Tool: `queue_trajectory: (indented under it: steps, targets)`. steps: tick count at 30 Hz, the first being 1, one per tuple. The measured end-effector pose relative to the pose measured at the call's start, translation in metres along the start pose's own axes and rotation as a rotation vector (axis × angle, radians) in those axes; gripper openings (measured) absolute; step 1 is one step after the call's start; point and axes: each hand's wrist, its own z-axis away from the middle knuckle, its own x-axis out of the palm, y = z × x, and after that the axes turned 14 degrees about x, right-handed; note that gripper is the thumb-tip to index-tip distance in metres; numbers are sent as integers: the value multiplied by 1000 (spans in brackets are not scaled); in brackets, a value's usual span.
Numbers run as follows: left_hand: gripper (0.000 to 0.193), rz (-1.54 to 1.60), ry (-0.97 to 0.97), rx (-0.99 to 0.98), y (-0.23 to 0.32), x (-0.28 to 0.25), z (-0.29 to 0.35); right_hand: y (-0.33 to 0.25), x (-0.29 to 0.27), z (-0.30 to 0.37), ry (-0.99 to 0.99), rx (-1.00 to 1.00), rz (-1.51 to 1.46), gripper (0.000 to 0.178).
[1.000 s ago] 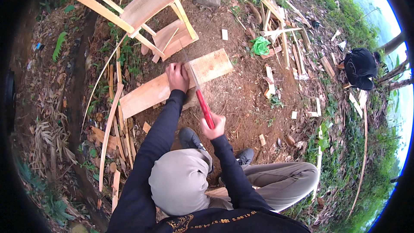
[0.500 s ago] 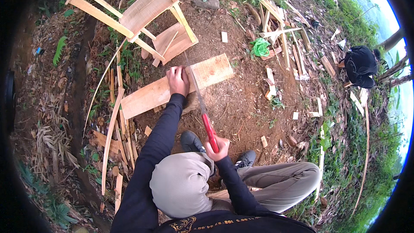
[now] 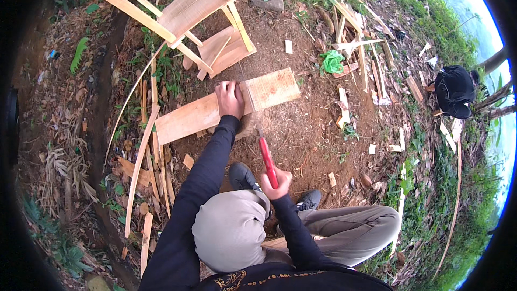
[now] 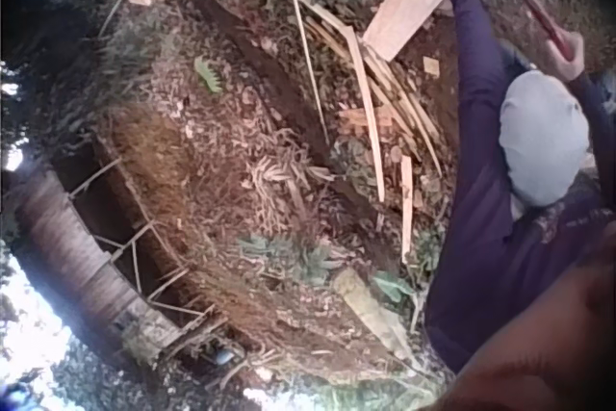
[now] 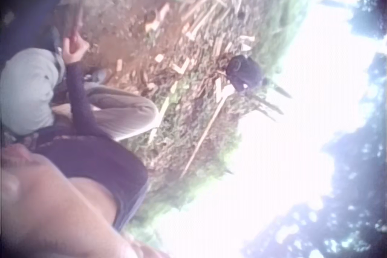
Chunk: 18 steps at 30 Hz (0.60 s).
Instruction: The person is sitting on the ground and sawing a piece of wood with a hand saw. They hold the wood steady with one hand and use the saw with the other to cut through the plank.
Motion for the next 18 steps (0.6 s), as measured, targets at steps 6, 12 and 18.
queue_trajectory:
  steps: [6, 12, 18]
  targets:
    - [11, 70, 9, -7, 5, 7, 1, -10, 33, -77, 35, -59, -96, 11]
    - [14, 45, -30, -39, 2, -2, 2, 9, -2, 13, 27, 37, -17, 6]
    - [16, 54, 18, -40, 8, 6, 4, 5, 12, -40, 20, -122, -3, 9]
